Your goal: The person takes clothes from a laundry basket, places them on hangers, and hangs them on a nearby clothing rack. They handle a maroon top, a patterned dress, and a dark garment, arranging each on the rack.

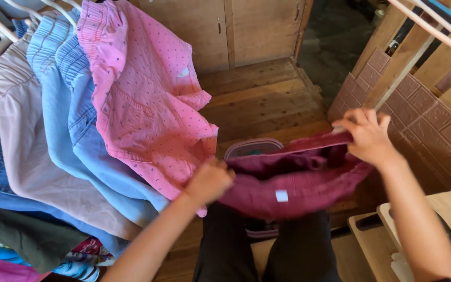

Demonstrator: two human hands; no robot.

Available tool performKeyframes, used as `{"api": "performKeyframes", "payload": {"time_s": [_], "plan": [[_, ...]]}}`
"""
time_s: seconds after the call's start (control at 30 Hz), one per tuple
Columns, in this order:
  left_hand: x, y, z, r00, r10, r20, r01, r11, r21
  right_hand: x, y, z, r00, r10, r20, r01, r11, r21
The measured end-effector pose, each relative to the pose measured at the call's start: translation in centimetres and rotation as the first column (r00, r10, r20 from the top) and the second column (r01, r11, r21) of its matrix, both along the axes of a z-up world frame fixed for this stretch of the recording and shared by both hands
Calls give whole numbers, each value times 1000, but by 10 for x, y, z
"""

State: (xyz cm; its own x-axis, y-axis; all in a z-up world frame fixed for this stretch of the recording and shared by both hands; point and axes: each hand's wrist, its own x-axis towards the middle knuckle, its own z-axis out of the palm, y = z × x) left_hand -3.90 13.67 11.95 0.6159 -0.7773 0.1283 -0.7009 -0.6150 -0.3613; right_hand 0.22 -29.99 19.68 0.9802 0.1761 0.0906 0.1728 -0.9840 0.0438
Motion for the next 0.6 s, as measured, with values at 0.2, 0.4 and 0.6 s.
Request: {"api": "performKeyframes", "payload": {"time_s": [0.2, 0.4, 0.6], "plan": [[39, 15, 25, 942, 135, 307, -52, 963, -265, 8, 25, -7, 980, -170, -103, 161, 983, -91], [51, 23, 50, 897, 226, 380, -112, 948, -298, 6, 58, -38, 936, -43, -350, 67, 996, 56], [48, 47, 51, 851, 72, 521, -3, 991, -131, 21, 4, 4, 948, 289, -136, -5, 441, 898]]}}
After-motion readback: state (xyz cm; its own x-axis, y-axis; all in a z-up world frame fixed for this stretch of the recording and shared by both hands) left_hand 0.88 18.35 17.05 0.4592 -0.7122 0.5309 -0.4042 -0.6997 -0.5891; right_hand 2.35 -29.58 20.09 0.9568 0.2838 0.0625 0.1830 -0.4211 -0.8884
